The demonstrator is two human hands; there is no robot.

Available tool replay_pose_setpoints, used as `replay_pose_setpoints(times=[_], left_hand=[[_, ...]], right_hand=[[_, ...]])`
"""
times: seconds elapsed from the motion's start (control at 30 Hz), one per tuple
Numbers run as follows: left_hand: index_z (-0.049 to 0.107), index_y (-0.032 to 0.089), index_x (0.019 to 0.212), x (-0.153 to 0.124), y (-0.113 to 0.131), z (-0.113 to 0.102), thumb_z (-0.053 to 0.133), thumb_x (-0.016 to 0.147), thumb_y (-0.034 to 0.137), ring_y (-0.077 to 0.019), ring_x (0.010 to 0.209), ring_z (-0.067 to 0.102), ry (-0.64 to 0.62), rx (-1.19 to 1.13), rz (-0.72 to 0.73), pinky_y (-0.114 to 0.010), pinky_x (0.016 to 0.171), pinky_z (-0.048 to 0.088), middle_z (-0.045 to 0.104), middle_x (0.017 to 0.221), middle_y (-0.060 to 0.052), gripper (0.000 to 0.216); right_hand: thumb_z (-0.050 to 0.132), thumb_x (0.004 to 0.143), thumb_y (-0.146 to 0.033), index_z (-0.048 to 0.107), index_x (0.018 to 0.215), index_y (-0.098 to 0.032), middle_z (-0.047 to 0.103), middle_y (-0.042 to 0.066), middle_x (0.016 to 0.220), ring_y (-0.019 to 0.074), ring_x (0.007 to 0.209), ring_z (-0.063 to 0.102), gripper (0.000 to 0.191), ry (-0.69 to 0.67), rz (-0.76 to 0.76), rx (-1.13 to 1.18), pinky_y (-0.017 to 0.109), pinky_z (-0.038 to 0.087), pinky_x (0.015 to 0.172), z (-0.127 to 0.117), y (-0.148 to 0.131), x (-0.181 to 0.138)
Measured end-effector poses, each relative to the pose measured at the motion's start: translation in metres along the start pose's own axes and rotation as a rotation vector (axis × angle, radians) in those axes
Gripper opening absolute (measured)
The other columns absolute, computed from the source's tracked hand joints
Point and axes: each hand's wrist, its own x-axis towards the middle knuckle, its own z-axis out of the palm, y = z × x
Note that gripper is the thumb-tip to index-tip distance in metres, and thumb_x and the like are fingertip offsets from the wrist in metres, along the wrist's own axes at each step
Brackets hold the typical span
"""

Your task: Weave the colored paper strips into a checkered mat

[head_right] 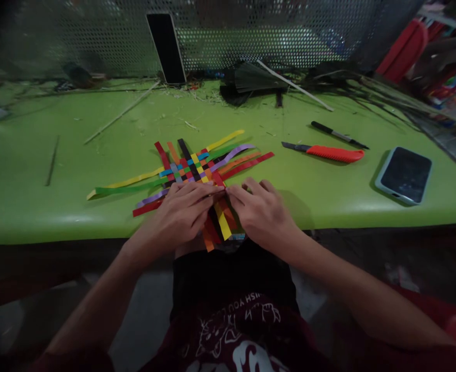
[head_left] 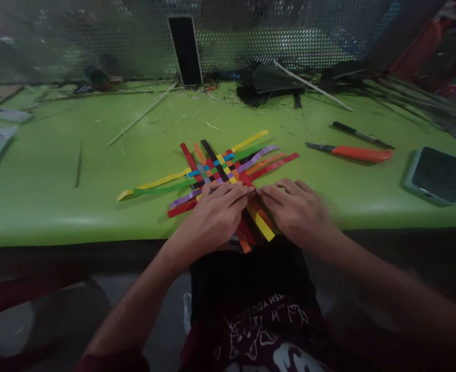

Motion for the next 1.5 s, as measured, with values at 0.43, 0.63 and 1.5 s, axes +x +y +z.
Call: replay_pose_setpoints(times=[0.43,0.63,1.5], left_hand=[[0.065,0.011,0.132,0.002,0.0,0.0,0.044,0.105,0.012,-0.0307,0.12,0.06,-0.001,0.007,0.01,-0.052,0.099,0.044,0.068,0.137,-0.012,0.033],[0.069,0.011,0.125,0.004,0.0,-0.001,0.045,0.106,0.014,-0.0295,0.118,0.06,-0.023,0.029,0.006,-0.053,0.101,0.045,0.068,0.136,-0.012,0.031],[0.066,0.017,0.128,-0.006,-0.001,0.014,0.054,0.103,0.013,-0.0223,0.116,0.066,0.33,-0.267,-0.134,-0.043,0.103,0.056,0.071,0.124,-0.01,0.028]], right_hand=[[0.047,0.101,-0.009,0.074,0.1,-0.016,0.074,0.009,0.106,0.0262,0.086,0.055,0.028,-0.027,-0.163,-0.166,0.043,0.037,0.071,-0.007,0.0,0.004],[0.055,0.097,-0.009,0.074,0.093,-0.016,0.07,0.009,0.105,0.0254,0.089,0.053,0.02,-0.119,-0.315,-0.185,0.042,0.038,0.069,-0.007,0.013,0.008],[0.052,0.099,-0.01,0.067,0.113,-0.008,0.07,0.013,0.106,0.025,0.091,0.056,0.02,-0.011,-0.217,0.007,0.04,0.043,0.079,0.002,0.013,0.0]])
